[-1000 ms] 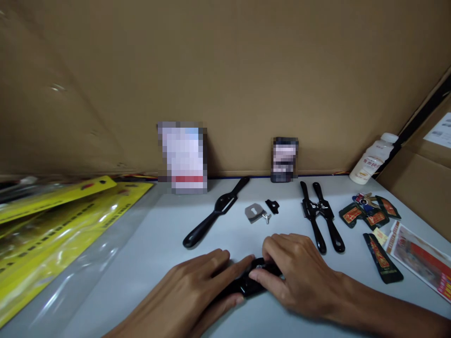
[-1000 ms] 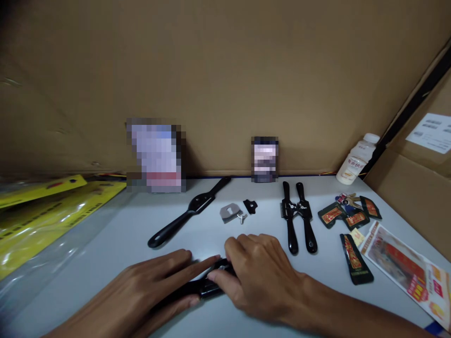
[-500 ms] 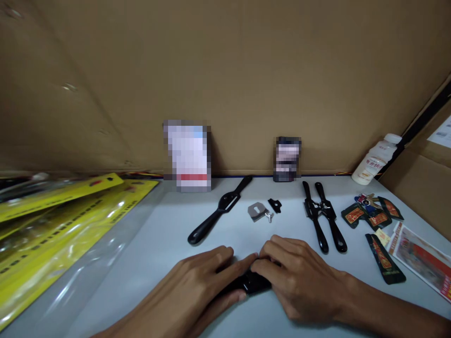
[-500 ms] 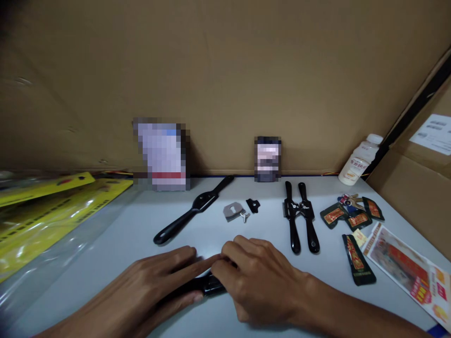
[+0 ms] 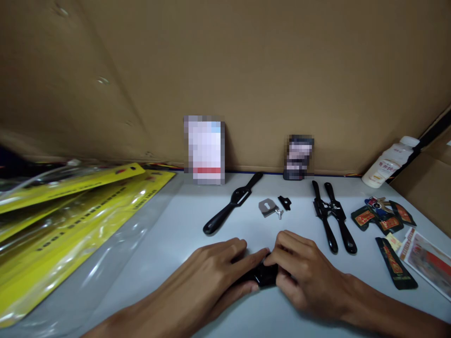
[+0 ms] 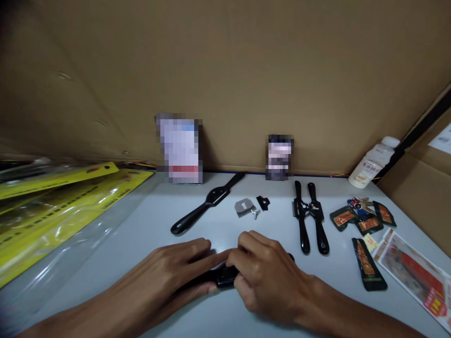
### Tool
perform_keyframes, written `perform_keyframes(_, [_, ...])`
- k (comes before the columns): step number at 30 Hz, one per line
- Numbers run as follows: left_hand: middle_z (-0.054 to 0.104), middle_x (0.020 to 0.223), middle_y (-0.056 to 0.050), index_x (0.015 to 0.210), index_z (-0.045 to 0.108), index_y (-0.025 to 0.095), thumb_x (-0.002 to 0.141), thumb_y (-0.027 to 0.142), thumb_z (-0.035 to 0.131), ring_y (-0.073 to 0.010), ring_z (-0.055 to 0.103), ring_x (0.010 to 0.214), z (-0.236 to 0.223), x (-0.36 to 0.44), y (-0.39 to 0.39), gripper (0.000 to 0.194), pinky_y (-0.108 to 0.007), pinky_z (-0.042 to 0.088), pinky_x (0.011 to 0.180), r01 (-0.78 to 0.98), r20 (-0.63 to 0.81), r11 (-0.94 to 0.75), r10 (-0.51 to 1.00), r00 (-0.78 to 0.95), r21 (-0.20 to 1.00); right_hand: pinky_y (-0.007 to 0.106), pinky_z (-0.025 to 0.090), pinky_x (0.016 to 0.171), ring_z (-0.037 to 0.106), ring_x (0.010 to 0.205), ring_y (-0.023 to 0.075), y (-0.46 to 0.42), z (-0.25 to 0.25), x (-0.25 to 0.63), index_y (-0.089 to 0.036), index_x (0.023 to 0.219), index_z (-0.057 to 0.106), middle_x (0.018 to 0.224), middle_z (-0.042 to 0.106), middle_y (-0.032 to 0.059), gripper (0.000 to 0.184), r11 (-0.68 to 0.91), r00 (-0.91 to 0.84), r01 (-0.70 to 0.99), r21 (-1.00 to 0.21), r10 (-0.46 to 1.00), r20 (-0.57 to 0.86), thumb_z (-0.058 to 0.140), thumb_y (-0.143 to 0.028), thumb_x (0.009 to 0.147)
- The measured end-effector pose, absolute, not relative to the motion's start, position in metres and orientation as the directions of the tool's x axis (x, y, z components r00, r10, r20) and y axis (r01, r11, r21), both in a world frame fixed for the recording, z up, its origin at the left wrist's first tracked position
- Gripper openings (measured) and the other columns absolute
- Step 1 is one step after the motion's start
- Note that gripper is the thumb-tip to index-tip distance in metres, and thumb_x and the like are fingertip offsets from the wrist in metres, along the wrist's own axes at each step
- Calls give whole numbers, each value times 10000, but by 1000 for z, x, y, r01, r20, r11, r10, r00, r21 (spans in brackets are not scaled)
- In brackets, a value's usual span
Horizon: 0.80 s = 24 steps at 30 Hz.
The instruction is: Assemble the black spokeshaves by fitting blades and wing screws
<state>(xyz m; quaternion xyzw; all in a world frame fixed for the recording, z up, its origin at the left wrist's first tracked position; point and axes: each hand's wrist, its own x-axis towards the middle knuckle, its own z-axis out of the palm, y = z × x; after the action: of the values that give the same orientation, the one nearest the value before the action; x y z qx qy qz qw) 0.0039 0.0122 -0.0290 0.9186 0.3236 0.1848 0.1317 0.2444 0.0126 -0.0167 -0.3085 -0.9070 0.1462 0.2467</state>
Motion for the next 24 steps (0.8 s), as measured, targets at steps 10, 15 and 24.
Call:
perform_keyframes(10, [625,854,-2,1290,644,277,1102,440,473,-184,618,652,-26,6,14,302,-283,436,560,539,267,-763,636,724,356,321,489,691,541,803,189,14,-16,244,-148,956,667,877,587,69,246,778,-681,425,-462,611,404,458,-58,862])
perform_keyframes(15, [628,858,-4,1332,619,285,1108,455,444,-189,627,655,-27,5,12,331,-285,449,567,552,249,-760,640,727,343,316,524,762,581,876,195,18,-3,251,-134,1021,702,944,645,91,276,812,-772,388,-435,545,329,467,-30,922])
perform_keyframes(24, [632,855,1,1332,624,300,1106,433,467,-180,612,653,-29,5,14,306,-276,426,564,543,269,-760,641,719,357,310,533,744,573,860,209,15,8,252,-115,1060,702,943,656,96,341,863,-847,461,-205,497,189,461,44,877])
